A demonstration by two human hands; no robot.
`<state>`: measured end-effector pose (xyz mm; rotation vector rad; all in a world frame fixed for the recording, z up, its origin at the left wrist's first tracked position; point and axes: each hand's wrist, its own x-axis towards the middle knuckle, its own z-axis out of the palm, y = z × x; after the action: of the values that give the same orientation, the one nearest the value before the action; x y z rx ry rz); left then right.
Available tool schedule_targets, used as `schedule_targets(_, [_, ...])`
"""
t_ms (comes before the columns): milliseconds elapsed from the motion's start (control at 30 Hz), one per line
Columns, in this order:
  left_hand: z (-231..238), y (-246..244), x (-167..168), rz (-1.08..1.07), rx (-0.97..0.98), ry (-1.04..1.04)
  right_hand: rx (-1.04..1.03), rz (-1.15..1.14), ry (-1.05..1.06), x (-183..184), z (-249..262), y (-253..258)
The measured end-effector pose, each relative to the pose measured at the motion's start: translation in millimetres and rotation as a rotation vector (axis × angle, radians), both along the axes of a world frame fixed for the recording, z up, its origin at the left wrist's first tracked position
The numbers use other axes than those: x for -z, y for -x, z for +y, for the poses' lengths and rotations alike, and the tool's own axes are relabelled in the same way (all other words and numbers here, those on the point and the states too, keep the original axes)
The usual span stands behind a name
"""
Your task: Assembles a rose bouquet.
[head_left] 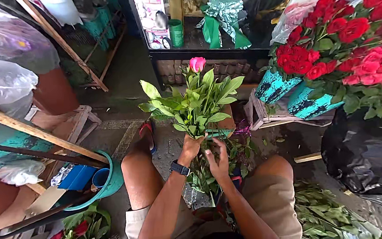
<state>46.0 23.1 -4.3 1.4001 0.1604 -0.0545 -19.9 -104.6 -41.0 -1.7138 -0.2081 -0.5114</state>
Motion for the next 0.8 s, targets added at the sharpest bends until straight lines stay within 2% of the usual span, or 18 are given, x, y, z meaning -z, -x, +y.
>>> schedule_targets(67, [1, -2, 0, 0.018, -0.009, -0.090, 0.104, -0.117, 0.062, -29, -2, -2])
schedule_targets(133, [-1, 2, 3, -0.011, -0.023, -0.174, 0.125, -0.183, 0.165, -66, 2, -4])
schedule_targets(233, [-6, 25, 8, -0.078, -0.045, -0.213, 0.139, -0.074, 0.533, -110, 23, -8])
schedule_targets(267, [-6, 34, 9, -0.060, -0.016, -0.221, 0.179, -0.030, 0.648, -114, 32, -11])
schedule_targets(333, [-13, 28, 11, -0.051, -0.068, -0.379, 0.304, 0.082, 0.761, -113, 44, -22])
schedule_targets(400, [-18, 15, 9, -0.069, -0.122, -0.517, 0.416, 0.206, 0.735, -108, 49, -33])
schedule_targets(467, [-17, 11, 11, -0.122, -0.125, -0.509, 0.432, 0.213, 0.690, -106, 51, -36])
schedule_targets(533, [-12, 15, 17, -0.196, -0.110, -0.412, 0.340, 0.108, 0.623, -105, 49, -25])
schedule_targets(600, [-5, 25, 11, -0.208, -0.046, -0.174, 0.213, -0.063, 0.476, -112, 37, -9])
schedule_targets(700, [-6, 13, -1, -0.106, -0.063, -0.102, 0.201, -0.398, 0.240, -157, 0, 3])
schedule_targets(733, [-7, 10, 0, -0.066, -0.054, -0.126, 0.256, -0.466, 0.243, -183, -15, 0])
schedule_targets(800, [-10, 9, 6, -0.046, -0.018, -0.142, 0.281, -0.473, 0.387, -240, -39, -18])
